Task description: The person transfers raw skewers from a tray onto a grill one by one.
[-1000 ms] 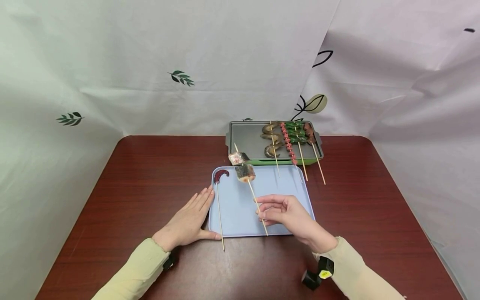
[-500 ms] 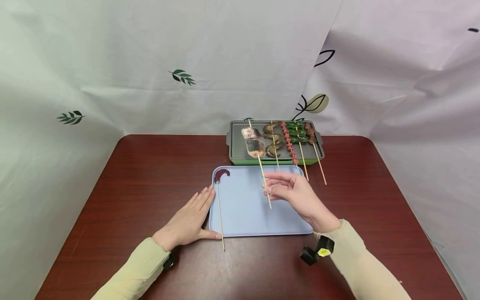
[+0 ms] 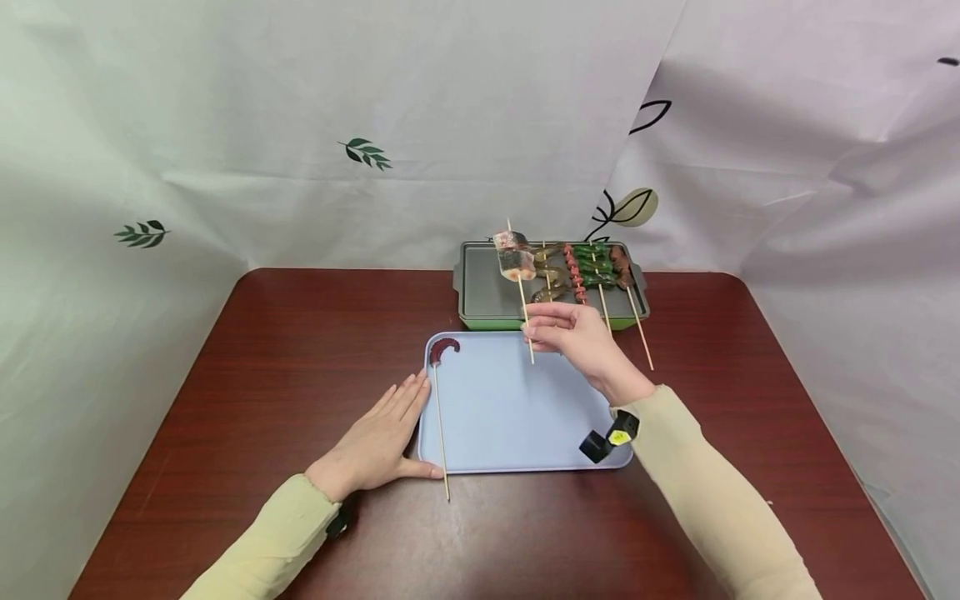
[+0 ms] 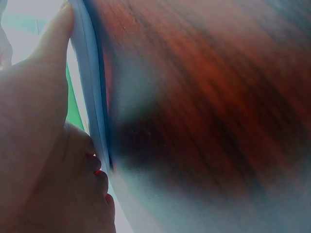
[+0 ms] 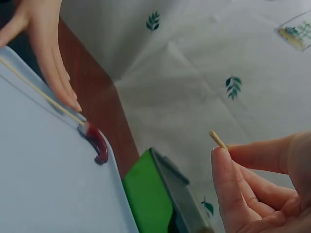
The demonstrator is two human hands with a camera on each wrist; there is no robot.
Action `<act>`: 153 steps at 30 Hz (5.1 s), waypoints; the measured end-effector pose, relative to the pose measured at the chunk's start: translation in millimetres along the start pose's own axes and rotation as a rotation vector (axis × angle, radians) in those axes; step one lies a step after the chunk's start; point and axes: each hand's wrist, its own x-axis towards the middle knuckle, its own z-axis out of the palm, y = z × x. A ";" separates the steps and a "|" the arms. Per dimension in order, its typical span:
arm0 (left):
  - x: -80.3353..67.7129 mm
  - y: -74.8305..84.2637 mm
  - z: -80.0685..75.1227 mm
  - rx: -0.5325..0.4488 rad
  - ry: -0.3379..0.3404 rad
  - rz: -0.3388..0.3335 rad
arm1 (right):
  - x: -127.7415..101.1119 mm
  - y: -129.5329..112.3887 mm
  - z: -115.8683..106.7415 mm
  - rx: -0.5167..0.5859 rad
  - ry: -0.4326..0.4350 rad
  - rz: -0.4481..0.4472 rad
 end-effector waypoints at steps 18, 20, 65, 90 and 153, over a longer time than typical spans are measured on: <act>0.5 0.8 -1.3 0.002 0.011 0.008 | 28.3 12.9 8.8 -0.074 0.058 0.159; 0.2 0.9 -1.3 -0.001 0.019 0.013 | 29.2 12.8 9.3 -0.075 0.064 0.173; 0.9 0.7 -0.2 0.001 0.007 0.005 | -40.0 -22.5 24.3 -0.220 0.028 -0.184; 0.2 1.8 -1.4 -0.010 0.002 -0.006 | -49.5 46.2 70.4 -0.195 -0.231 -0.040; 0.8 0.6 -1.6 0.001 0.024 0.018 | -54.7 96.7 115.1 0.202 -0.303 0.253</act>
